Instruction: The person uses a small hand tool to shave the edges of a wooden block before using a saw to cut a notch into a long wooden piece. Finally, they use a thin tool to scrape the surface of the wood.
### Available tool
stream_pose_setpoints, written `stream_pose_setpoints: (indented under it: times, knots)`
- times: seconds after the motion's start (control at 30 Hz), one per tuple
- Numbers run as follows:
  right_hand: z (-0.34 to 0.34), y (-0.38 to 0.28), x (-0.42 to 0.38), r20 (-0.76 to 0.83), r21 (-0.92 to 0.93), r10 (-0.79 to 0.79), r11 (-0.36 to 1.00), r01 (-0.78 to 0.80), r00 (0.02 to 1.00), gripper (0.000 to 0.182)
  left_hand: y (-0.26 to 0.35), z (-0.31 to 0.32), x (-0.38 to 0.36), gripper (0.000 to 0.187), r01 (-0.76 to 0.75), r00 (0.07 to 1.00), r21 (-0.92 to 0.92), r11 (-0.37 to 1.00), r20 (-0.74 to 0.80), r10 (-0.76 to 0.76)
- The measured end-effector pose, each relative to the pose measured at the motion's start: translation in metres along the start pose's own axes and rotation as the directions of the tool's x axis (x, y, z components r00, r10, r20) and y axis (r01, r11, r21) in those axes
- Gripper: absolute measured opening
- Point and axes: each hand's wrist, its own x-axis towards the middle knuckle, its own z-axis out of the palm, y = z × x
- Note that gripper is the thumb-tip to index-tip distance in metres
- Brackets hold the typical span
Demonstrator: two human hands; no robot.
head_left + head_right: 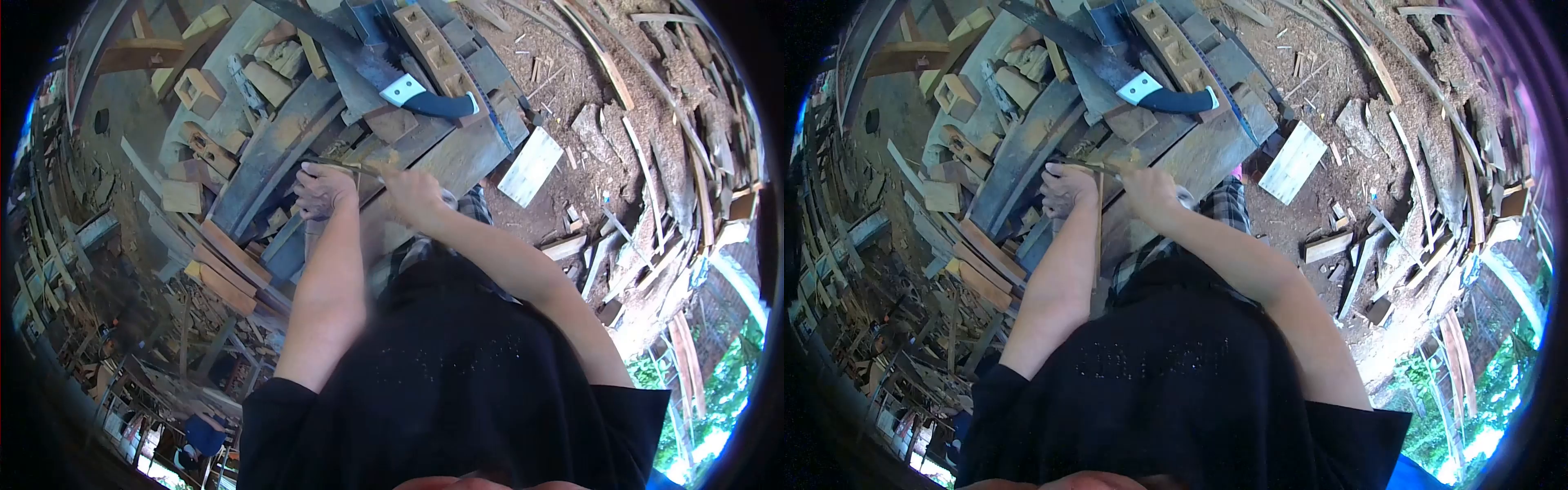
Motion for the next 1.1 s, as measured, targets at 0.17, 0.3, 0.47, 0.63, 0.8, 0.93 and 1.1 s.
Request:
stream_pose_setpoints:
  times: [0.17, 0.3, 0.47, 0.63, 0.8, 0.93, 1.1]
  knots:
    - [0.016, 0.012, 0.000, 0.039, -0.017, 0.026, 1.000, -0.025, 0.999, 0.032, -0.002, 0.000, -0.004, 0.045, 0.005, 1.000, 0.013, 1.000, 0.030, -0.006]
    - [0.010, 0.002, 0.013, -0.039, -0.023, -0.010, 1.000, 0.009, 0.999, 0.021, 0.001, -0.008, -0.004, 0.046, 0.036, 0.996, 0.003, 0.999, 0.087, -0.036]
    - [0.003, 0.011, -0.007, -0.068, -0.083, -0.010, 0.997, 0.005, 0.998, 0.023, 0.002, -0.007, -0.003, 0.047, 0.038, 0.995, -0.002, 0.999, 0.087, -0.038]
    - [0.013, -0.002, 0.027, -0.084, -0.064, -0.056, 0.997, 0.050, 0.995, 0.022, 0.004, -0.002, -0.001, 0.047, 0.044, 0.997, -0.010, 0.999, 0.057, -0.044]
    - [0.007, 0.020, -0.011, -0.090, -0.025, -0.021, 1.000, 0.018, 0.996, 0.022, 0.000, -0.007, -0.002, 0.047, 0.028, 0.998, -0.032, 0.999, 0.062, -0.026]
    - [0.022, 0.018, 0.017, -0.042, -0.126, -0.058, 0.991, 0.052, 0.997, 0.022, -0.004, -0.008, -0.002, 0.047, 0.047, 0.997, -0.040, 0.998, 0.067, -0.044]
    - [0.014, 0.016, -0.013, -0.092, -0.070, -0.050, 0.997, 0.044, 0.994, 0.020, -0.001, -0.017, -0.002, 0.047, -0.017, 0.998, -0.036, 0.999, 0.066, 0.019]
